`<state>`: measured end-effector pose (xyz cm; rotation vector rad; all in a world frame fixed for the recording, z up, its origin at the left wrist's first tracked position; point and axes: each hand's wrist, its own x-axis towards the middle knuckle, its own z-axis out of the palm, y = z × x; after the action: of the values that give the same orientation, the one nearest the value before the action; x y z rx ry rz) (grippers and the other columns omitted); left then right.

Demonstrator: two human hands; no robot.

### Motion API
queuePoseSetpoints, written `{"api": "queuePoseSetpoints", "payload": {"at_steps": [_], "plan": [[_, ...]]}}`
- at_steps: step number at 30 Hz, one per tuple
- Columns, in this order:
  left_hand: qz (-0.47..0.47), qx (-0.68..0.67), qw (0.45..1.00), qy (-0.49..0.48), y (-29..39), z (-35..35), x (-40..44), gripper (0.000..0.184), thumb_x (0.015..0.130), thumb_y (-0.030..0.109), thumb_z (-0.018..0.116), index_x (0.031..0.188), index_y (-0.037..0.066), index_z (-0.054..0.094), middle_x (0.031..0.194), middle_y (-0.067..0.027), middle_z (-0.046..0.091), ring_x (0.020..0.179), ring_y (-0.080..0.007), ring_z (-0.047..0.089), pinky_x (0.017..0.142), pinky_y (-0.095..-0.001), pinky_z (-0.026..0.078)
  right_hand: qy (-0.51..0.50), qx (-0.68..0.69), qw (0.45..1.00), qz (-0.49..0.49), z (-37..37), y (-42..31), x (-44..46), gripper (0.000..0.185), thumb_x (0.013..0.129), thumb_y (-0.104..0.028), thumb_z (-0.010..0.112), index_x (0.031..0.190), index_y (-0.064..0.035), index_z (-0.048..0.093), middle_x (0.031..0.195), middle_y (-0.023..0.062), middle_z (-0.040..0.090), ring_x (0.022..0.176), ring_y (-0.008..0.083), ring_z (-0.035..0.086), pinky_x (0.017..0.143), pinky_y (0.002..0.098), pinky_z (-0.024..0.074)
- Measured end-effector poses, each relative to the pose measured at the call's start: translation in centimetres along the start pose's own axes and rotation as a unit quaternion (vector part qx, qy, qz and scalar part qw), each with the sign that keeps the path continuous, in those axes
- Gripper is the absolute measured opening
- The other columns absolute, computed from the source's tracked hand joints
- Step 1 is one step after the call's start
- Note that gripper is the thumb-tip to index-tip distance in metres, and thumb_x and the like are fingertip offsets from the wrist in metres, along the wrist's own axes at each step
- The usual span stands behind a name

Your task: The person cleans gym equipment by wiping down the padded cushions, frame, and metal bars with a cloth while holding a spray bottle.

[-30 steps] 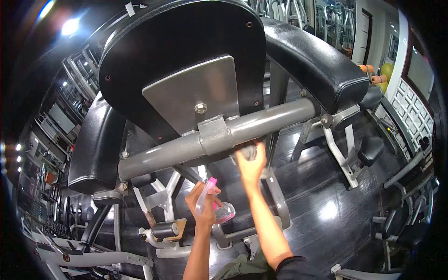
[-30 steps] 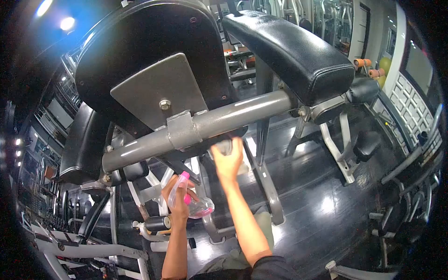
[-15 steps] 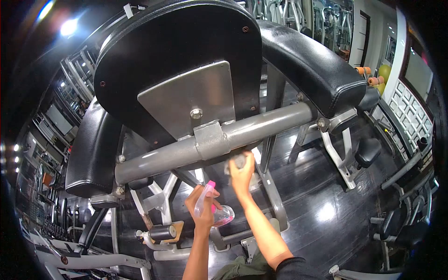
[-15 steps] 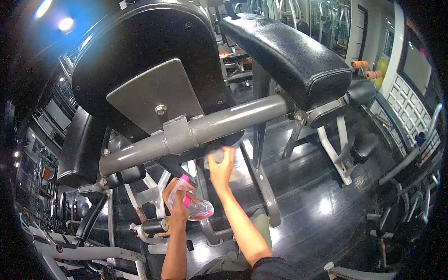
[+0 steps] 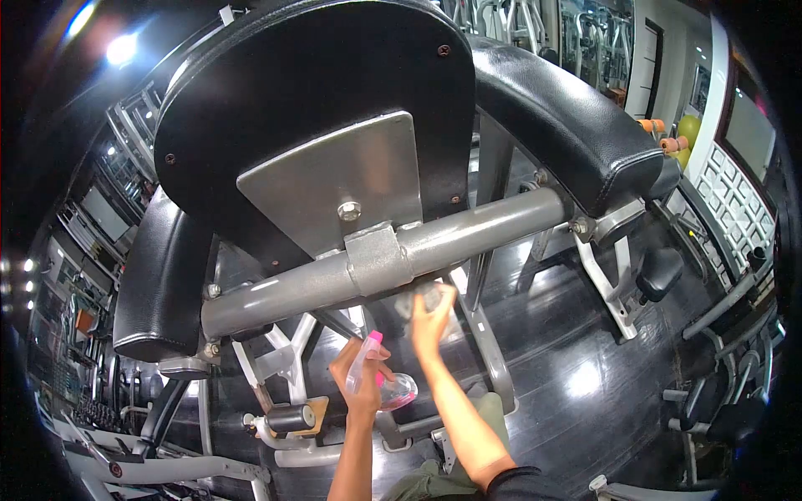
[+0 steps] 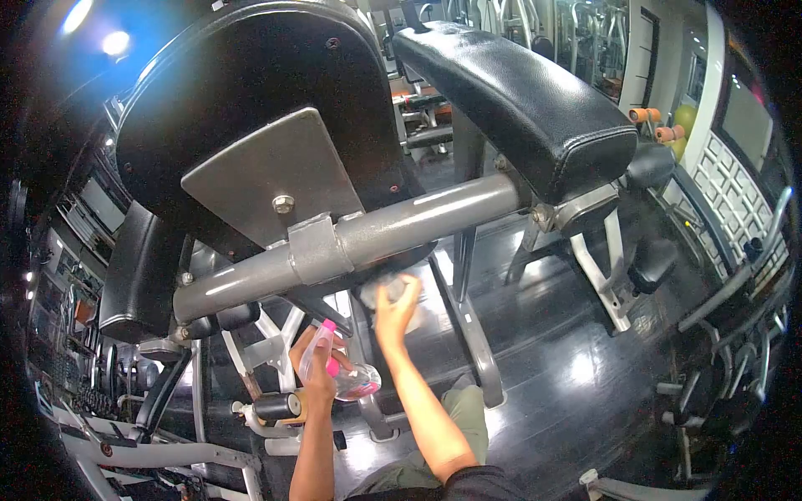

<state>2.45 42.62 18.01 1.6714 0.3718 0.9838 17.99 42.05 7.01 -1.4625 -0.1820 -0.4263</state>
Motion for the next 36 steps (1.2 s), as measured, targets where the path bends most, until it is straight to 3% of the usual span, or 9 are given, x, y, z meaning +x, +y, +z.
{"api": "queuePoseSetpoints", "payload": {"at_steps": [4, 9, 15, 16, 20, 22, 28, 30, 36], "plan": [[0.026, 0.034, 0.999, -0.005, 1.1, -0.8, 0.0, 0.047, 0.098, 0.036, 0.054, 0.075, -0.005, 0.064, 0.068, -0.0106, 0.062, 0.044, -0.0166, 0.06, 0.045, -0.0279, 0.039, -0.143, 0.036, 0.989, -0.026, -0.9, -1.7, -1.1, 0.039, 0.075, -0.002, 0.071, 0.108, 0.003, 0.052, 0.105, 0.0203, 0.053, 0.101, 0.0368, 0.055, 0.093, 0.0414, 0.043], [0.035, 0.039, 0.999, 0.01, 1.1, -2.3, -0.4, 0.049, 0.098, 0.037, 0.053, 0.074, -0.005, 0.064, 0.064, -0.0102, 0.061, 0.044, -0.0159, 0.058, 0.046, -0.0292, 0.038, 0.074, 0.066, 0.994, 0.043, -2.1, -3.7, 2.7, 0.028, 0.085, -0.001, 0.063, 0.109, -0.0024, 0.049, 0.1, 0.0086, 0.053, 0.098, 0.0213, 0.05, 0.093, 0.0355, 0.0409], [0.023, 0.043, 0.999, 0.025, 1.9, -3.3, -0.7, 0.048, 0.098, 0.036, 0.053, 0.075, -0.005, 0.064, 0.062, -0.0102, 0.062, 0.043, -0.0156, 0.056, 0.047, -0.0294, 0.038, 0.039, 0.181, 0.968, 0.168, -0.5, -4.9, 1.3, 0.031, 0.089, -0.007, 0.063, 0.113, 0.0004, 0.046, 0.114, 0.0144, 0.05, 0.098, 0.0232, 0.051, 0.091, 0.0381, 0.0438], [0.022, 0.039, 0.999, 0.029, 2.0, -3.4, -0.7, 0.048, 0.098, 0.036, 0.053, 0.075, -0.005, 0.065, 0.062, -0.0103, 0.062, 0.043, -0.0156, 0.056, 0.047, -0.0294, 0.038, 0.042, 0.061, 0.996, 0.046, 1.0, -2.5, -0.8, 0.033, 0.087, -0.008, 0.065, 0.112, 0.0012, 0.045, 0.109, 0.0134, 0.049, 0.098, 0.0232, 0.05, 0.092, 0.0395, 0.0416], [0.063, 0.08, 0.995, 0.016, 1.4, -4.6, -0.9, 0.049, 0.098, 0.036, 0.052, 0.075, -0.006, 0.064, 0.063, -0.0101, 0.061, 0.043, -0.0157, 0.056, 0.046, -0.0288, 0.037, -0.202, 0.023, 0.978, -0.04, 1.9, -5.7, -4.9, 0.033, 0.072, -0.008, 0.074, 0.099, 0.0019, 0.057, 0.098, 0.0201, 0.056, 0.095, 0.0393, 0.058, 0.084, 0.043, 0.0466], [0.064, 0.104, 0.992, 0.02, 2.5, -5.3, -1.1, 0.057, 0.097, 0.047, 0.051, 0.075, -0.005, 0.06, 0.062, -0.0093, 0.057, 0.043, -0.0176, 0.06, 0.042, -0.0276, 0.039, -0.187, 0.009, 0.981, -0.049, 1.7, -6.9, -4.7, 0.029, 0.071, -0.006, 0.073, 0.095, 0.001, 0.058, 0.097, 0.0187, 0.057, 0.092, 0.0382, 0.058, 0.082, 0.0427, 0.0471], [0.076, 0.122, 0.987, 0.064, 3.5, -8.1, -1.4, 0.051, 0.098, 0.04, 0.054, 0.075, -0.003, 0.065, 0.059, -0.0095, 0.06, 0.045, -0.0169, 0.057, 0.048, -0.0305, 0.038, 0.014, 0.06, 0.998, -0.027, 0.6, -7.6, -1.2, 0.03, 0.067, 0.0, 0.072, 0.092, 0.0012, 0.056, 0.093, 0.0151, 0.056, 0.091, 0.0317, 0.056, 0.084, 0.04, 0.0447], [0.104, 0.138, 0.983, 0.062, 2.7, -8.6, -1.2, 0.053, 0.098, 0.043, 0.053, 0.074, -0.003, 0.065, 0.061, -0.009, 0.06, 0.043, -0.0158, 0.055, 0.045, -0.0285, 0.036, -0.028, 0.06, 0.997, -0.047, 1.8, -6.8, -2.4, 0.032, 0.068, 0.002, 0.072, 0.094, 0.0003, 0.053, 0.09, 0.0106, 0.053, 0.087, 0.0243, 0.053, 0.085, 0.0349, 0.0433], [0.034, 0.095, 0.991, 0.085, 3.2, -9.0, -1.5, 0.051, 0.097, 0.04, 0.051, 0.075, -0.003, 0.066, 0.059, -0.0094, 0.06, 0.048, -0.0174, 0.056, 0.051, -0.0315, 0.039, -0.185, -0.006, 0.979, -0.086, 1.9, -9.3, -3.6, 0.037, 0.062, -0.005, 0.08, 0.094, 0.0002, 0.063, 0.098, 0.0157, 0.062, 0.098, 0.0338, 0.062, 0.085, 0.04, 0.0489]]}}
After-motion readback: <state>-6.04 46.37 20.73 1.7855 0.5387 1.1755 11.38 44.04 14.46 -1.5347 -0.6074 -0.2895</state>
